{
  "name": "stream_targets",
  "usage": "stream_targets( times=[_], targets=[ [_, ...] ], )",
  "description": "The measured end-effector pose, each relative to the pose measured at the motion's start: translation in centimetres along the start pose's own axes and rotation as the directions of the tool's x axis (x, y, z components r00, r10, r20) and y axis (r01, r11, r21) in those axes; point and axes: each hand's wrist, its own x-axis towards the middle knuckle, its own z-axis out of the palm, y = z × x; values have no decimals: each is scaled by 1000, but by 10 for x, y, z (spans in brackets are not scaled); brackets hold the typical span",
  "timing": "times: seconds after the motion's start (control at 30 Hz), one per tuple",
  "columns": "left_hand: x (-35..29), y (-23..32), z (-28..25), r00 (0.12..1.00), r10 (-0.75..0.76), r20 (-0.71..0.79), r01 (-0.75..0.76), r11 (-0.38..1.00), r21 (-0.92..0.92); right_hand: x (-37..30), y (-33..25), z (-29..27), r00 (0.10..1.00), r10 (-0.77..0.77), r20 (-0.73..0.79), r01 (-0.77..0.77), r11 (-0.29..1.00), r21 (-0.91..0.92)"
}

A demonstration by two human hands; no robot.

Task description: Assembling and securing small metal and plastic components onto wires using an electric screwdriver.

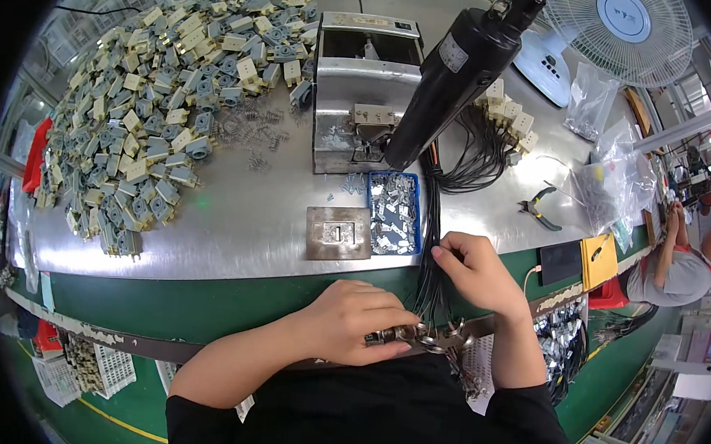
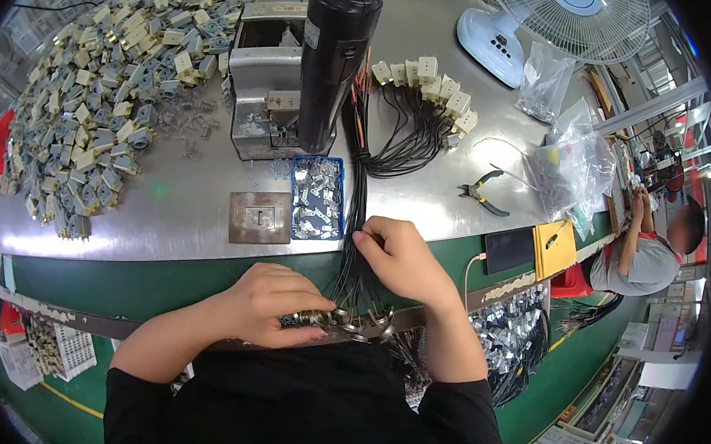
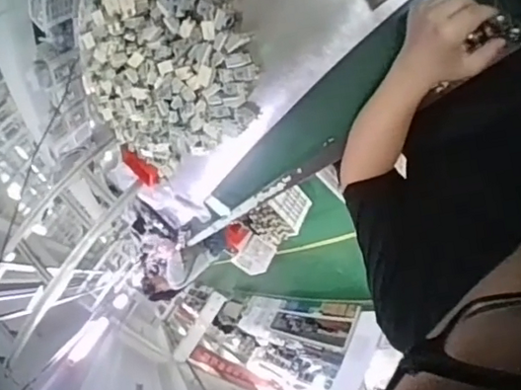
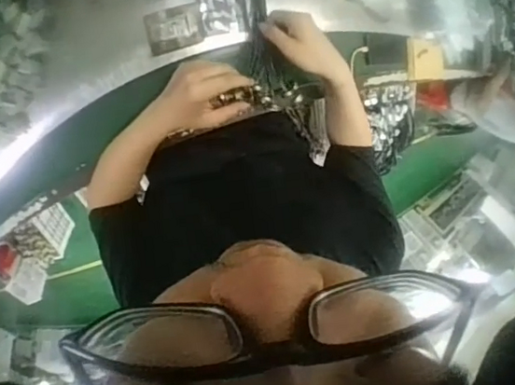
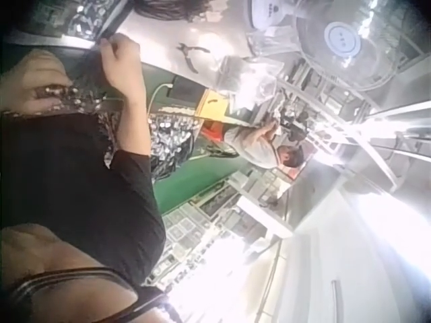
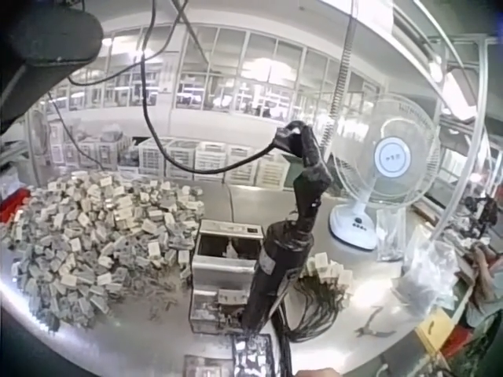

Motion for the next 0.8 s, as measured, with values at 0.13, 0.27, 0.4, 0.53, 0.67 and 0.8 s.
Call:
stream_targets(
  times=[0.13,0.27,0.4,0.53,0.67,0.8],
  targets=[
    [-5,-4,-6,1000,-21,21,20,999,44,-8,3,-12,971,234,41,-226,858,461],
    [-1,-2,-13,999,-10,49,7,997,71,-17,20,-34,986,130,103,-158,547,822],
    [0,-4,-15,1000,-8,24,7,999,32,13,-15,-54,896,379,-233,291,-101,951],
    [0,-5,-22,997,3,75,-4,1000,8,50,7,-64,945,-82,-317,320,447,836],
    [-6,0,-39,910,-391,-138,279,824,-494,48,-67,-16,853,-520,-32,520,854,-6],
    [-10,3,-64,854,-494,-164,227,638,-735,52,-85,13,796,-598,95,596,745,-301]
  ],
)
